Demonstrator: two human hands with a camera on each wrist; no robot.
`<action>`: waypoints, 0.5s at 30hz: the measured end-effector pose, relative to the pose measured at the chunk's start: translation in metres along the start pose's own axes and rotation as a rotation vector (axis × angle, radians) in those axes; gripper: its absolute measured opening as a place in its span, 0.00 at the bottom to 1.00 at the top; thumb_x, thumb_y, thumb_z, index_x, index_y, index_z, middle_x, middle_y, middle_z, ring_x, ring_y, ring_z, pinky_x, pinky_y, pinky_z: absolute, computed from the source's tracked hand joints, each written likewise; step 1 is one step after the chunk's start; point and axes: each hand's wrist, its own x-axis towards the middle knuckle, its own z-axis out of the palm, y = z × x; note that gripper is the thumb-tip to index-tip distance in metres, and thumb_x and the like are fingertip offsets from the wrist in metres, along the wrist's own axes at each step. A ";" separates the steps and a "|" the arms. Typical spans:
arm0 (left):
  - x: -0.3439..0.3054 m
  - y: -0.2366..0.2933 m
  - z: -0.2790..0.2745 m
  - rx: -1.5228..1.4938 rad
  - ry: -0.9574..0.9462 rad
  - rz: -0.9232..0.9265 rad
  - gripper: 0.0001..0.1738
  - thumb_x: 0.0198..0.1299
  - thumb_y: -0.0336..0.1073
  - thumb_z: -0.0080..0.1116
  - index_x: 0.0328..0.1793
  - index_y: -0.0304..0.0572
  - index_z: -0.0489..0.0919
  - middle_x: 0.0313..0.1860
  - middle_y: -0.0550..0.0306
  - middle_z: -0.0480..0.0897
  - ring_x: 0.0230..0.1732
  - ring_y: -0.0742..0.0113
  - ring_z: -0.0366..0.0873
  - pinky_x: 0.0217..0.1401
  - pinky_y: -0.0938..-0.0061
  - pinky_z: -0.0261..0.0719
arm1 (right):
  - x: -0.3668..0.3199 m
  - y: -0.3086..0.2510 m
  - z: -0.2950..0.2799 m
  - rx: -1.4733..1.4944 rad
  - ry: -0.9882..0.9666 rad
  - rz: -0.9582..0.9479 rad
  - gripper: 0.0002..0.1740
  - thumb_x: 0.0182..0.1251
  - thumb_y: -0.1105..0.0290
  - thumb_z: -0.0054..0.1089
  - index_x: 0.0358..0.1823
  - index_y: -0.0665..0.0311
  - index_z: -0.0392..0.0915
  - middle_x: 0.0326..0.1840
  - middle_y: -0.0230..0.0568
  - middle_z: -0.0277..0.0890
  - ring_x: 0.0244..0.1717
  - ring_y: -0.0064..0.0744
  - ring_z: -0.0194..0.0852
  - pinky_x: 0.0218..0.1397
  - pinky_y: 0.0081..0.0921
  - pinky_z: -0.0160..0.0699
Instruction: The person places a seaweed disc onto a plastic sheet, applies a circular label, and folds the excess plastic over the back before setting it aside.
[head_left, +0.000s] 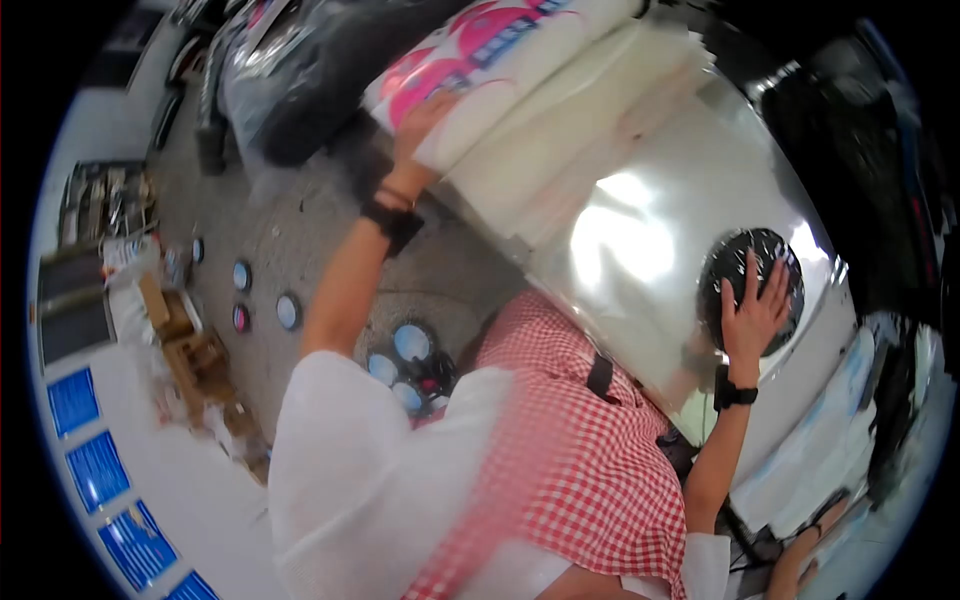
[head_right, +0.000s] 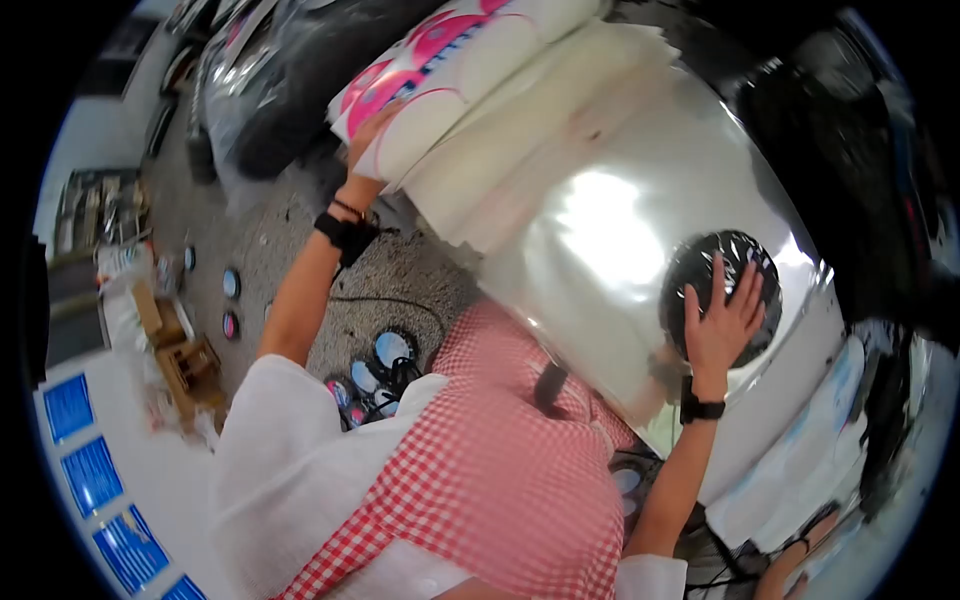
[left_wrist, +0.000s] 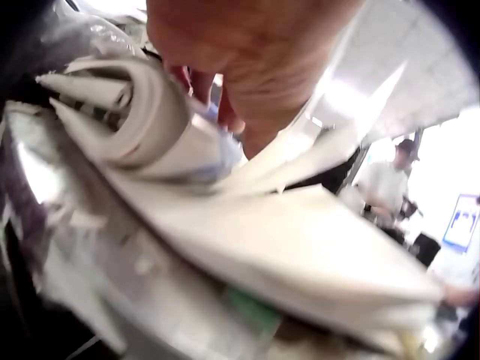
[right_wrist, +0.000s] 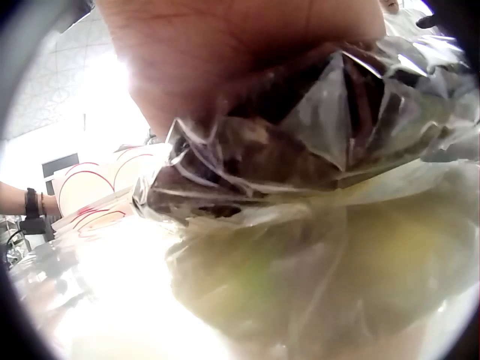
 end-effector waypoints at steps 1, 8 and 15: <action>-0.016 -0.014 0.020 0.091 0.095 0.082 0.23 0.54 0.41 0.63 0.57 0.43 0.80 0.56 0.50 0.81 0.60 0.48 0.76 0.64 0.62 0.71 | 0.000 -0.002 -0.002 0.038 0.002 0.010 0.32 0.67 0.45 0.53 0.72 0.38 0.65 0.80 0.44 0.48 0.80 0.46 0.43 0.76 0.51 0.42; -0.023 0.010 0.029 0.476 0.094 0.199 0.19 0.59 0.42 0.55 0.55 0.44 0.81 0.64 0.51 0.77 0.67 0.51 0.71 0.69 0.51 0.65 | -0.001 -0.005 -0.005 0.048 -0.003 0.041 0.32 0.67 0.45 0.53 0.72 0.37 0.64 0.80 0.42 0.48 0.79 0.46 0.44 0.76 0.54 0.43; -0.025 0.005 0.038 0.544 0.114 0.170 0.10 0.60 0.34 0.56 0.44 0.39 0.82 0.57 0.53 0.82 0.63 0.56 0.77 0.67 0.57 0.69 | 0.000 -0.005 -0.005 0.058 -0.017 0.039 0.32 0.68 0.45 0.53 0.73 0.36 0.64 0.80 0.43 0.48 0.79 0.46 0.44 0.76 0.54 0.43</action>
